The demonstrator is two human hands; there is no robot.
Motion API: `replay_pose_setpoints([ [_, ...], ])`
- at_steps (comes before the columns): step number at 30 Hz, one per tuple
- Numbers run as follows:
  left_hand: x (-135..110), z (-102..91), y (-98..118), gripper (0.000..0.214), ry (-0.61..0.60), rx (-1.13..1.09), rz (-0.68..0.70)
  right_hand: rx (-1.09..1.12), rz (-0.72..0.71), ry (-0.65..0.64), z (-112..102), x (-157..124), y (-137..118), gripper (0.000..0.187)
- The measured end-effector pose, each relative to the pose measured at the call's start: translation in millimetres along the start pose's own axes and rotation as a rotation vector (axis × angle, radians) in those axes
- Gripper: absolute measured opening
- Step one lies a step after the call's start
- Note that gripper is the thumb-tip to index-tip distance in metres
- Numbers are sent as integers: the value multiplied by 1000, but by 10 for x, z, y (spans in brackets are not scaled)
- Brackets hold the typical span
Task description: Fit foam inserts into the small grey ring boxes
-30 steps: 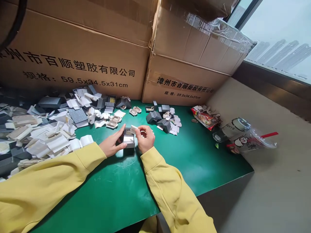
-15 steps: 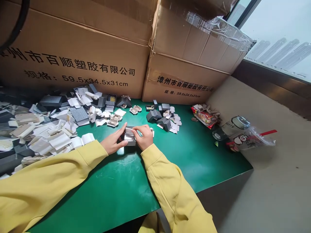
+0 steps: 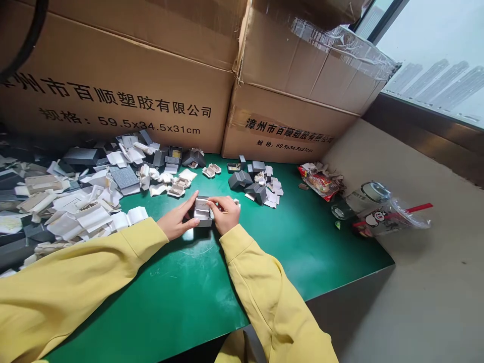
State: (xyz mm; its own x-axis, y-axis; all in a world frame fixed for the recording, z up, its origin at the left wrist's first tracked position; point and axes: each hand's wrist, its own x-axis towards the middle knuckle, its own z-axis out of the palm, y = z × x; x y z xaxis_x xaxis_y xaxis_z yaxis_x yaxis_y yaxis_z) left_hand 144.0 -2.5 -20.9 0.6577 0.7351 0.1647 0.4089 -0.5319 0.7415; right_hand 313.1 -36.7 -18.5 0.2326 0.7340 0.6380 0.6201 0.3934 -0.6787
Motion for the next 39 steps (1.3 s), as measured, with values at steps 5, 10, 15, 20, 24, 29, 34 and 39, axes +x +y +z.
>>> replay_pose_setpoints([
  [5, 4, 25, -48, 85, 27, -3, 11, -6, 84, -12, -11, 15, 25, 17],
  [10, 3, 34, -60, 84, 41, 16, 35, -50, -45, -112, -31, 35, 33, 13],
  [15, 3, 30, -53, 84, 38, 18, 32, -104, -86, -164, -37, 51, 10, 13],
  [20, -8, 52, -44, 85, 34, 73, 46, -164, -72, -180, -34, 62, 21, 11],
  [24, -19, 62, -15, 84, 41, 148, 86, -160, -74, -187, -28, 51, 56, 11],
  [29, -19, 57, -20, 84, 27, 161, 90, -116, -63, -153, 5, 7, 102, 6],
  [34, -23, 65, -46, 83, 22, 176, 135, -123, 19, -98, 38, 2, 113, 22],
  [39, -27, 61, -27, 83, 21, 185, 195, -164, 24, -131, 27, 32, 87, 15],
])
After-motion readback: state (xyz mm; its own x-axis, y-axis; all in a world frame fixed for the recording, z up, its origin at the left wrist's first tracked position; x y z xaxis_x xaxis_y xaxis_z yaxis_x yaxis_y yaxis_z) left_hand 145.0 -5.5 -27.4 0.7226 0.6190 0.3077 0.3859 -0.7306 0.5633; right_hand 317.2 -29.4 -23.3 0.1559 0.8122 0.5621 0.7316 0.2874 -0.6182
